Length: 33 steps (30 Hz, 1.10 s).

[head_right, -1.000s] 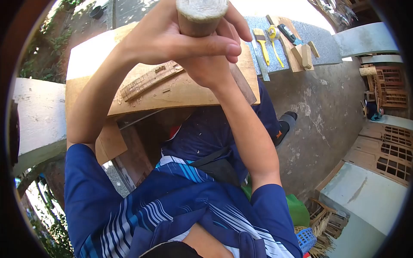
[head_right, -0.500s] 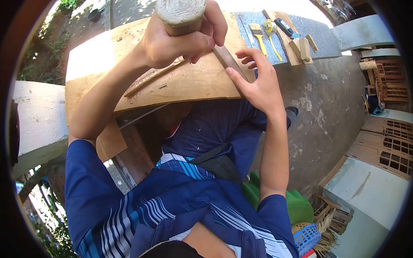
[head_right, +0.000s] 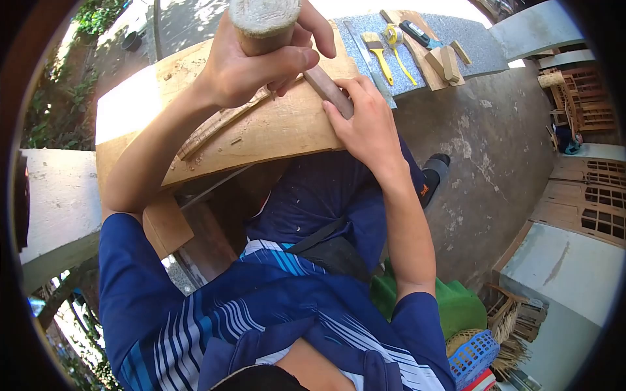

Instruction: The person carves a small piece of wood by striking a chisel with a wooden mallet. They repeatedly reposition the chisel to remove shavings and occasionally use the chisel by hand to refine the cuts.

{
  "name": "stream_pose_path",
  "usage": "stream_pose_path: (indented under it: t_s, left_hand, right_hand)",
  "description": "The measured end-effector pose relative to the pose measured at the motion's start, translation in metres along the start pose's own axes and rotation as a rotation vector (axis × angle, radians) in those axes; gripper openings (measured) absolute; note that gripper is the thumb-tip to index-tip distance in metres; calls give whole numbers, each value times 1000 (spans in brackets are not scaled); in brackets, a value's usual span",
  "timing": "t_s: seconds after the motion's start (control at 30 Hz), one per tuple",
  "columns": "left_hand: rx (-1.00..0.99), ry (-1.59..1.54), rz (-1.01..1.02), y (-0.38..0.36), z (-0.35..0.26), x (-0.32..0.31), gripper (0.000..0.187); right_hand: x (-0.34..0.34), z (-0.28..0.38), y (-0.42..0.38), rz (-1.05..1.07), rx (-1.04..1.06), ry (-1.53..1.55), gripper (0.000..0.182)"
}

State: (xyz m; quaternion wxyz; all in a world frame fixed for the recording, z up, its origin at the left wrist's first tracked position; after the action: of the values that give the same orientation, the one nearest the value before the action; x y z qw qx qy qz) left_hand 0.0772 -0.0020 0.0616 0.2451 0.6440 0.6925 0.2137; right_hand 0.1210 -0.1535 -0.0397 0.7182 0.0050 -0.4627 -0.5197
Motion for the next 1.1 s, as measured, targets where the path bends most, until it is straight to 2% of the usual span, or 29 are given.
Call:
stream_pose_path:
  t_s: [0.03, 0.1, 0.43, 0.53, 0.67, 0.87, 0.97, 1.1]
  left_hand:
    - [-57, 36, -15, 0, -3, 1, 15]
    - [-15, -16, -25, -2, 5, 4, 15]
    - [-151, 67, -26, 1, -1, 11, 12]
    - [-87, 123, -35, -2, -7, 12, 13]
    - [50, 48, -57, -4, 1, 13, 13]
    - [-70, -2, -49, -4, 2, 11, 14]
    - [-151, 111, -69, -4, -10, 11, 13]
    - [-94, 179, -66, -4, -7, 16, 12]
  right_hand:
    - [2, 1, 0, -19, 2, 9, 35]
    - [5, 2, 0, -42, 1, 28, 34]
    - [11, -5, 0, -55, -46, 88, 34]
    - [15, -6, -2, -67, -53, 93, 34]
    - [24, -4, -1, -71, -81, 82, 33]
    - [42, -1, -2, -113, -116, 146, 34]
    - [50, 0, -2, -132, -95, 142, 35]
    - [59, 6, -3, -137, -108, 138, 35]
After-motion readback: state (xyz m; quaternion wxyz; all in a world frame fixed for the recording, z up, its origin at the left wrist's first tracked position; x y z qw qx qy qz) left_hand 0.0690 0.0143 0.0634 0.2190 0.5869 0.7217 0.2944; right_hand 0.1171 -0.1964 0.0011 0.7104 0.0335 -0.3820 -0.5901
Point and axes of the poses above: each hand's wrist, its own y-axis towards the middle knuckle, its own x-axis out of the back of the hand, z = x × y, the point moved 8 cm from there along y, towards the middle knuckle, and after that the axes turned 14 degrees about -z, right-handed, at the moved point
